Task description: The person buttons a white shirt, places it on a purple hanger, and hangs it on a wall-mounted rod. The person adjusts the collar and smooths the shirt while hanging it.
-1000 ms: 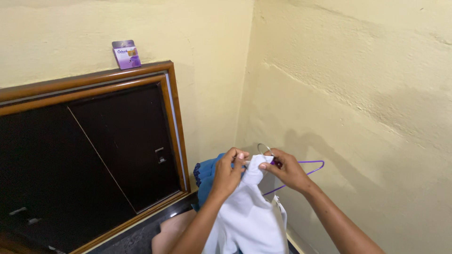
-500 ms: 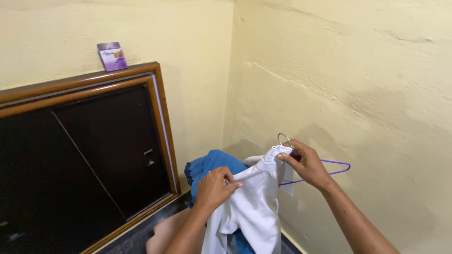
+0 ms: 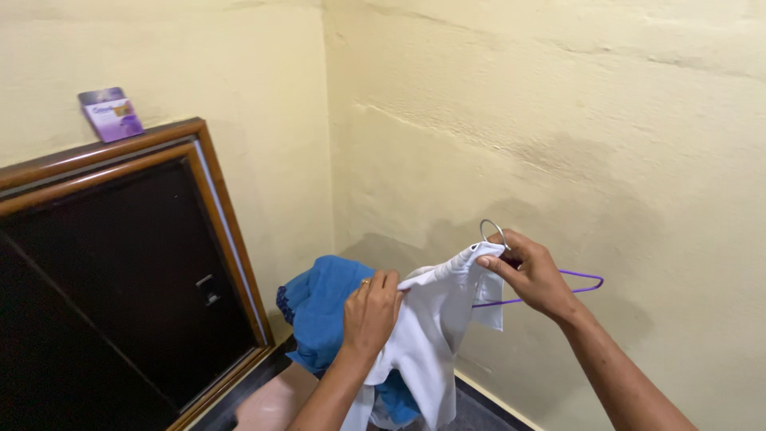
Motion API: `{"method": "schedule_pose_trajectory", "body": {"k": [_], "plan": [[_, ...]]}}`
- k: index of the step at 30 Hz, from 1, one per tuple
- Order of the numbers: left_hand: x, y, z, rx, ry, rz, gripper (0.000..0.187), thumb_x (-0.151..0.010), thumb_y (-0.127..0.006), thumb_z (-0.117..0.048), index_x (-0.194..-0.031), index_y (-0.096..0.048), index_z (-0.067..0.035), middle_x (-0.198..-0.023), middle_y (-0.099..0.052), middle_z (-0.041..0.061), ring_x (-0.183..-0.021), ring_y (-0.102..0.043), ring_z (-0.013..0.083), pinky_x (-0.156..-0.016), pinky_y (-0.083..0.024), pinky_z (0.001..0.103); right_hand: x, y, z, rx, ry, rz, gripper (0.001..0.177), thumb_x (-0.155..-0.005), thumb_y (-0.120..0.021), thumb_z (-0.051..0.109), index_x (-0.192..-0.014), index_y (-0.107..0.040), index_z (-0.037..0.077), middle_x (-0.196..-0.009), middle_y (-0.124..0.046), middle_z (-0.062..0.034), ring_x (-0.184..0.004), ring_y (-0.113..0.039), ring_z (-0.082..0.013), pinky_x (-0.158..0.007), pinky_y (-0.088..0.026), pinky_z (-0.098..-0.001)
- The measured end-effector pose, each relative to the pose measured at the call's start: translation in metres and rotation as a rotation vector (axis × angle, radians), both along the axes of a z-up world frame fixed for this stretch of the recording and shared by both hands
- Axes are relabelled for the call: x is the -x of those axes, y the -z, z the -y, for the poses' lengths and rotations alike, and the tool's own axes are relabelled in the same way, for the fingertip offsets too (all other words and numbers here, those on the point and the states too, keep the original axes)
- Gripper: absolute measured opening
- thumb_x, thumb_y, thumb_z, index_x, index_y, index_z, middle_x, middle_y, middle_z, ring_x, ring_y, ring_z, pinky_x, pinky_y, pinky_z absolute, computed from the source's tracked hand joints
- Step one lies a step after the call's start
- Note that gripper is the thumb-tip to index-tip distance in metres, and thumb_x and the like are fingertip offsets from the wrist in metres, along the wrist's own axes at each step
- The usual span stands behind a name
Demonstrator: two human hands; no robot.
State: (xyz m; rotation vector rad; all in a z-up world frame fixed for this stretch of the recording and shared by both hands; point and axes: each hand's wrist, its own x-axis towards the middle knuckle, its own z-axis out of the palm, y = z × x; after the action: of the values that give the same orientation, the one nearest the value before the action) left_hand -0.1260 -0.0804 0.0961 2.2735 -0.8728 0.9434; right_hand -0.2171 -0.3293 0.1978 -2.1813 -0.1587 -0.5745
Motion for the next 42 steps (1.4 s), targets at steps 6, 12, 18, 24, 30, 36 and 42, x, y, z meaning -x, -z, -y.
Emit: {"method": "schedule_pose_trajectory", "body": {"k": [6,12,18,24,30,36,42], "plan": [[0.011,-0.017,0.018,0.129,0.124,0.076,0.023,-0.083,-0.078,-0.02,-0.086,-0.058,-0.009,-0.084,-0.063,0.006,-0.077,-0.068,0.0257,-0.061,-0.053,0.038,0.033,-0.019,0.01,-0.019,0.174,-0.014,0.023,-0.09,-0.074,0.021,-0.104,-0.069,0.003,-0.079,-0.073,-0.0019,-0.071,-0.067,-0.0083,-0.063,-0.054,-0.0281],[0.027,-0.04,0.042,0.213,0.229,0.068,0.021,-0.082,-0.079,-0.017,-0.085,-0.06,-0.009,-0.084,-0.063,0.005,-0.077,-0.067,0.0263,-0.062,-0.052,0.04,0.059,-0.042,0.025,0.04,0.367,-0.033,0.023,-0.091,-0.077,0.024,-0.099,-0.071,0.004,-0.07,-0.067,-0.0035,-0.06,-0.055,-0.0101,-0.053,-0.043,-0.0297],[0.05,-0.055,0.072,0.298,0.316,0.074,0.018,-0.081,-0.078,-0.011,-0.085,-0.06,-0.009,-0.084,-0.064,0.005,-0.081,-0.067,0.0281,-0.064,-0.053,0.041,0.08,-0.053,0.045,0.01,0.479,-0.002,0.023,-0.089,-0.074,0.025,-0.104,-0.071,0.007,-0.063,-0.062,0.0002,-0.054,-0.052,-0.0073,-0.049,-0.04,-0.0282],[0.086,-0.062,0.107,0.268,0.432,0.011,0.019,-0.085,-0.079,-0.01,-0.082,-0.06,-0.008,-0.081,-0.063,0.006,-0.079,-0.067,0.0271,-0.065,-0.054,0.041,0.099,-0.05,0.071,-0.051,0.521,0.113,0.023,-0.095,-0.075,0.025,-0.101,-0.072,0.003,-0.066,-0.058,-0.0002,-0.058,-0.047,-0.0073,-0.051,-0.036,-0.0274],[0.097,-0.073,0.126,0.349,0.5,-0.017,0.012,-0.086,-0.077,-0.012,-0.09,-0.066,-0.009,-0.09,-0.069,0.005,-0.086,-0.069,0.0281,-0.072,-0.054,0.041,0.119,-0.049,0.105,-0.115,0.354,0.191,0.023,-0.094,-0.072,0.024,-0.105,-0.07,0.003,-0.084,-0.07,-0.0005,-0.078,-0.067,-0.0071,-0.068,-0.054,-0.0242],[0.095,-0.083,0.123,0.493,0.356,0.037,0.017,-0.089,-0.072,-0.013,-0.105,-0.068,-0.008,-0.103,-0.067,0.009,-0.097,-0.065,0.0312,-0.082,-0.052,0.042,0.144,-0.052,0.135,-0.153,0.31,0.203,0.019,-0.095,-0.071,0.017,-0.106,-0.069,0.003,-0.089,-0.072,-0.0029,-0.085,-0.068,-0.0094,-0.075,-0.057,-0.0268],[0.079,-0.082,0.116,0.429,0.457,-0.151,0.021,-0.083,-0.081,-0.023,-0.09,-0.07,-0.006,-0.088,-0.071,0.008,-0.08,-0.068,0.0261,-0.071,-0.052,0.038,0.165,-0.059,0.155,-0.166,0.309,0.2,0.017,-0.095,-0.071,0.016,-0.105,-0.069,0.002,-0.089,-0.071,-0.0037,-0.085,-0.067,-0.0092,-0.074,-0.057,-0.027]]}}
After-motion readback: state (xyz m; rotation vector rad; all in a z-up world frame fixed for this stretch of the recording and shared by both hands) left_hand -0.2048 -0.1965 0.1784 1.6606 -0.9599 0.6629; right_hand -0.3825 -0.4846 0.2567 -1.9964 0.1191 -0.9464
